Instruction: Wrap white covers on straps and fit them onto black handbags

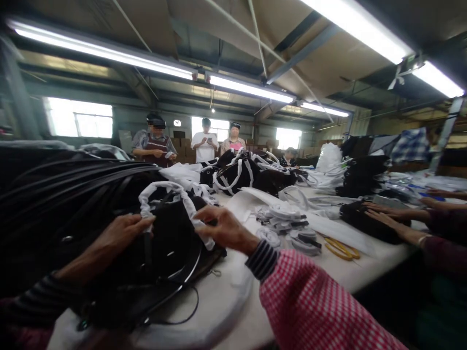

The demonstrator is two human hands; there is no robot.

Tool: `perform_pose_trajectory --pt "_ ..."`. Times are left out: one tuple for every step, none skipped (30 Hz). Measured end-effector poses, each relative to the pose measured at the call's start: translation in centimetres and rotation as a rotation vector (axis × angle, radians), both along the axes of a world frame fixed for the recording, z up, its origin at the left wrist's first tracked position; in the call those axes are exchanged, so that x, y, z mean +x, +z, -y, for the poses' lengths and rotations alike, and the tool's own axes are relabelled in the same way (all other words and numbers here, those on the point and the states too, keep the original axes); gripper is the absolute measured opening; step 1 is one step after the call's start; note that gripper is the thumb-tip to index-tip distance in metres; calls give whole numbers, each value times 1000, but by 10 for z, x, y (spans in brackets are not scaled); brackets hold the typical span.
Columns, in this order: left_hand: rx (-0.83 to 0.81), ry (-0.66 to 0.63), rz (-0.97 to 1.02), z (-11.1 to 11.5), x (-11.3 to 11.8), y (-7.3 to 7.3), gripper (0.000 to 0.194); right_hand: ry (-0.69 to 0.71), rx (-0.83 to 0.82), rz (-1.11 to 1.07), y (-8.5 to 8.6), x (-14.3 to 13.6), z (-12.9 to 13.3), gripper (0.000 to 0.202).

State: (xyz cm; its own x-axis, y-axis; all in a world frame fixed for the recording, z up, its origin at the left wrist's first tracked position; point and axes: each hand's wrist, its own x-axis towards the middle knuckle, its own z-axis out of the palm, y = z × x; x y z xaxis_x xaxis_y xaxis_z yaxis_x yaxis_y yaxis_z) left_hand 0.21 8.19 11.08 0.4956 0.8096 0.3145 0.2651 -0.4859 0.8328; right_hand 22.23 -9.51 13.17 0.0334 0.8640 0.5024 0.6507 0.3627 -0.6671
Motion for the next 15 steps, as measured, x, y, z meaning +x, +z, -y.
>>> perform_pose_trajectory --pt "64 0 -76 -4 -5 -5 42 9 -28 197 -22 -11 -2 26" --pt "133 4 -147 -6 -8 -9 42 22 -52 370 -42 -22 -3 29" --pt "191 10 -198 -5 -9 -12 40 27 -77 523 -61 -31 -4 34" --pt "255 32 -238 -3 -9 -13 36 32 -95 648 -76 -38 -4 39" --pt "340 68 -285 1 -8 -13 31 35 -116 739 -87 -43 -4 45" --pt "450 111 -345 5 -7 -11 25 38 -134 802 -95 -47 -5 49" --pt "582 150 -414 9 -6 -8 22 40 -147 840 -100 -48 -6 53" --pt "725 179 -483 12 -5 -4 20 38 -158 857 -101 -48 -6 53" --pt "864 187 -538 15 -6 -1 19 29 -169 865 -101 -46 -7 49" --pt "981 171 -563 16 -8 2 20 16 -177 871 -100 -45 -8 41" --pt "1061 131 -552 17 -12 4 22 1 -179 879 -98 -43 -9 30" --pt "1118 81 -525 18 -18 4 28 -11 -174 891 -95 -42 -9 19" --pt "1155 31 -499 18 -25 3 34 -19 -161 906 -92 -40 -9 10" --pt "1178 -17 -482 17 -33 0 38 -26 -138 926 -89 -38 -7 4" --pt "1194 -56 -476 17 -40 -4 40 -38 -105 949 -86 -37 -4 2"
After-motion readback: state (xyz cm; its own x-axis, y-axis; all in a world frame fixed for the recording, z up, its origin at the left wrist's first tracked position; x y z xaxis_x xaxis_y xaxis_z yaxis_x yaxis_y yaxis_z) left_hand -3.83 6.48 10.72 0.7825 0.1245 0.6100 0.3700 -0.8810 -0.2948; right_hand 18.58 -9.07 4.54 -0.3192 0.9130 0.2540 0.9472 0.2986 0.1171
